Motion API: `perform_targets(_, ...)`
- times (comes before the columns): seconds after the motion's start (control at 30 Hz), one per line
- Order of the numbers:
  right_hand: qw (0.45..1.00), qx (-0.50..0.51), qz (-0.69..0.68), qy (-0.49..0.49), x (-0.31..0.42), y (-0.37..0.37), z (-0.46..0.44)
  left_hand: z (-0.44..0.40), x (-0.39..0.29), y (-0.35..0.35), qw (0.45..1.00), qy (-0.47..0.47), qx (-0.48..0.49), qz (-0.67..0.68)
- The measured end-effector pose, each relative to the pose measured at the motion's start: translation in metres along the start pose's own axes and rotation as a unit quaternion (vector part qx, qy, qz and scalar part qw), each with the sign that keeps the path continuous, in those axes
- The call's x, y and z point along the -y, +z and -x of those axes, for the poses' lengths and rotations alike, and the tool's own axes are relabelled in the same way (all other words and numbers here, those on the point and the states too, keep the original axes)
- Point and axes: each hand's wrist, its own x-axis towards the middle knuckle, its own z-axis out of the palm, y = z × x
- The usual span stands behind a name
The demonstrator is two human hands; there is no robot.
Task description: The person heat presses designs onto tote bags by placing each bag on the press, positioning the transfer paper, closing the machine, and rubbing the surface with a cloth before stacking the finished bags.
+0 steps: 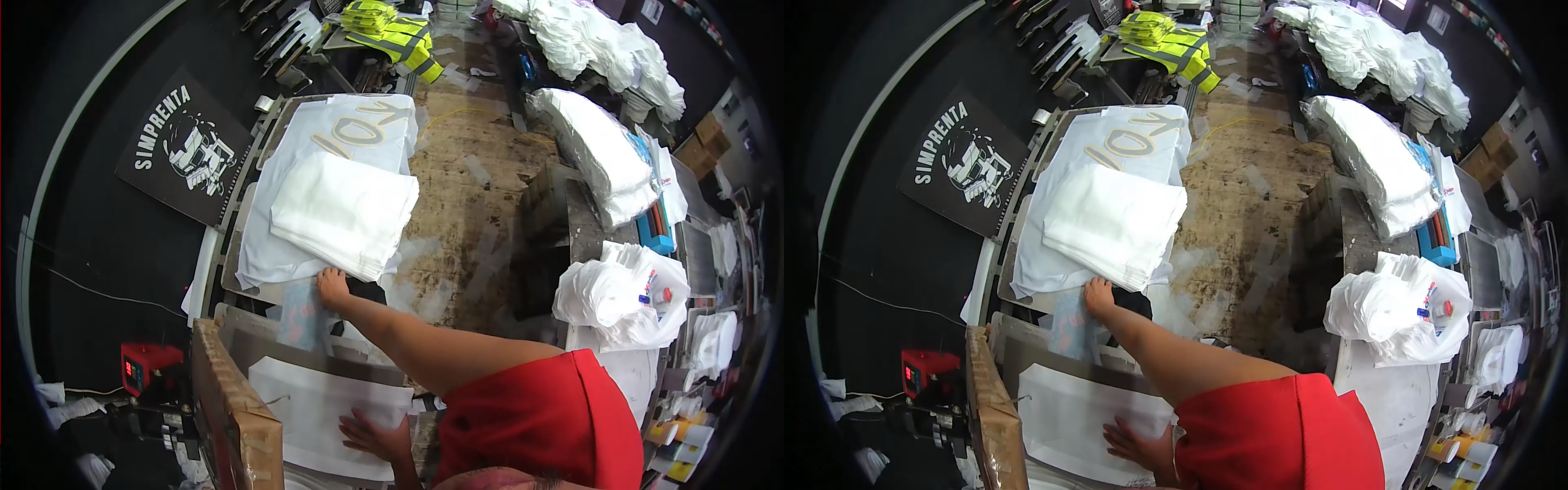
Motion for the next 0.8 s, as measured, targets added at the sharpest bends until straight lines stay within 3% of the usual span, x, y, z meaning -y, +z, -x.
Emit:
perform_targets(0.1,0.995,-0.070,-0.032,0.062,-0.001,0.015,-0.009,0.000,-0.001,0.001,1.000,0.002,-0.005,-0.003)
perform_targets(0.3,0.997,-0.042,-0.061,0.024,-0.002,-0.013,0.010,0.002,0.001,0.002,1.000,0.007,-0.017,-0.004)
perform_targets(0.5,0.993,-0.083,-0.089,0.008,-0.007,0.010,-0.010,0.003,0.004,0.010,0.999,0.017,-0.026,-0.022)
perform_targets(0.6,0.994,-0.046,-0.086,-0.058,-0.008,-0.009,-0.009,0.005,0.006,0.013,0.999,0.022,-0.033,-0.030)
perform_targets(0.73,0.971,-0.137,-0.131,-0.149,0.011,-0.066,-0.001,0.009,0.010,0.021,0.996,0.035,-0.060,-0.050)
perform_targets(0.8,0.964,-0.135,-0.179,-0.142,0.021,-0.084,-0.012,0.010,0.006,0.018,0.997,0.030,-0.055,-0.043)
